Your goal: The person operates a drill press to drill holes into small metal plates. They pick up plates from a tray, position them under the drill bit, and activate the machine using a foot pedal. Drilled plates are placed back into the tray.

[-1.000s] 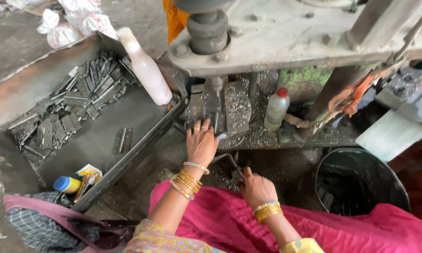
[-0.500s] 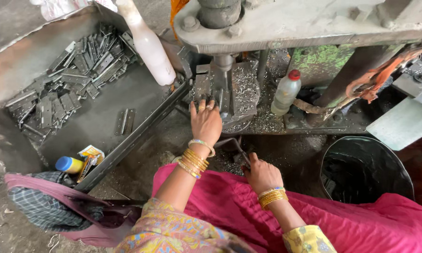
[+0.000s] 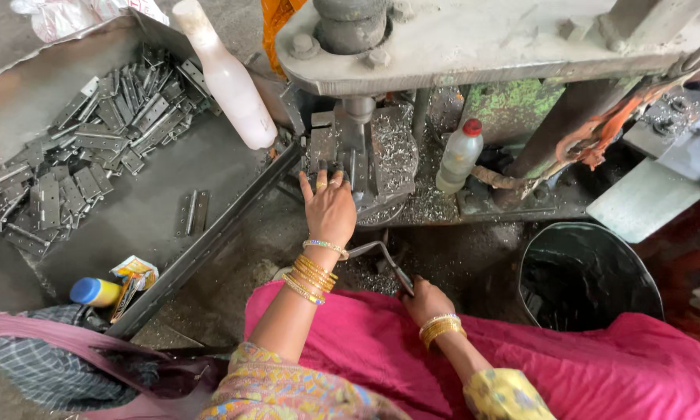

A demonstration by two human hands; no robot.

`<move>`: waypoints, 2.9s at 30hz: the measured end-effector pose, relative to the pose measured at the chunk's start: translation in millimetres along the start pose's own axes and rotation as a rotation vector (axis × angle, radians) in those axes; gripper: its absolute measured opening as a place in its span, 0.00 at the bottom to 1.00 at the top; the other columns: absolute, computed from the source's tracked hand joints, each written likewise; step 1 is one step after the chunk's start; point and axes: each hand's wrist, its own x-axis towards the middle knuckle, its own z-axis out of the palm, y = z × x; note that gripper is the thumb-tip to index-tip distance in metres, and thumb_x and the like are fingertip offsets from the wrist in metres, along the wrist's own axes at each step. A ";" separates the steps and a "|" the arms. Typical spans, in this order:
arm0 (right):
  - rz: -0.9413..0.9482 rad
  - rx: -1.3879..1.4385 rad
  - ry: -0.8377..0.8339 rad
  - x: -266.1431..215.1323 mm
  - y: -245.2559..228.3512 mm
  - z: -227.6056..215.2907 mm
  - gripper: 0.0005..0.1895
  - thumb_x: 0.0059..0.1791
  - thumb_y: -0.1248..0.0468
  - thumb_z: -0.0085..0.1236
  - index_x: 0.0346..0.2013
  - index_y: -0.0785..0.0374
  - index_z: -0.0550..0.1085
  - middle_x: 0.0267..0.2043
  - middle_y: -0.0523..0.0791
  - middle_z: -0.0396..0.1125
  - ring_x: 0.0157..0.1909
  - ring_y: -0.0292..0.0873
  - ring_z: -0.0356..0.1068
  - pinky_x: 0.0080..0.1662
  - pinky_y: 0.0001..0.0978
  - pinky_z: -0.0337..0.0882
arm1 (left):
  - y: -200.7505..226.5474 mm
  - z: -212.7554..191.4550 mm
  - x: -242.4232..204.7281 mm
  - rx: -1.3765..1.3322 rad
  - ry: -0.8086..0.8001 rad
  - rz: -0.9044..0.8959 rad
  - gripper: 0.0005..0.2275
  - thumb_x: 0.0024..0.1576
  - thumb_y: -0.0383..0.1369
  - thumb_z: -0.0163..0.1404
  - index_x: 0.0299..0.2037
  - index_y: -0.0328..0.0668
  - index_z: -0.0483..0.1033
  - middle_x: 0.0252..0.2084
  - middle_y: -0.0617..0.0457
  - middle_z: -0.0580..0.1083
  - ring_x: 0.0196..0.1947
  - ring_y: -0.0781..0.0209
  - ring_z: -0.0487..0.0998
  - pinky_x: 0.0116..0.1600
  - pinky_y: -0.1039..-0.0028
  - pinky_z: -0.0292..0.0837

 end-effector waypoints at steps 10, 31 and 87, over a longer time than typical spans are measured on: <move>-0.044 -0.063 0.078 -2.3 2.2 1.7 0.19 0.48 0.48 0.59 0.44 0.59 0.74 0.38 0.55 0.75 0.41 0.60 0.76 0.45 0.53 0.75 | 4.6 18.7 25.3 0.057 -0.048 -0.030 0.11 0.57 0.28 0.47 0.44 0.38 0.83 0.61 0.48 0.74 0.68 0.45 0.66 0.75 0.40 0.34; -0.040 -0.110 0.050 -4.0 -14.8 -13.9 0.25 0.48 0.49 0.59 0.54 0.59 0.68 0.40 0.55 0.75 0.44 0.58 0.75 0.48 0.52 0.75 | -18.3 42.5 56.1 0.004 -0.123 -0.055 0.14 0.52 0.26 0.48 0.47 0.43 0.82 0.62 0.53 0.73 0.67 0.45 0.65 0.72 0.37 0.35; -0.032 -0.068 0.031 -12.6 -30.0 -30.0 0.27 0.49 0.48 0.59 0.54 0.61 0.67 0.40 0.55 0.75 0.45 0.59 0.75 0.48 0.51 0.75 | -9.1 10.3 9.6 0.041 -0.063 0.013 0.12 0.52 0.33 0.54 0.44 0.42 0.82 0.60 0.53 0.74 0.65 0.45 0.67 0.72 0.39 0.45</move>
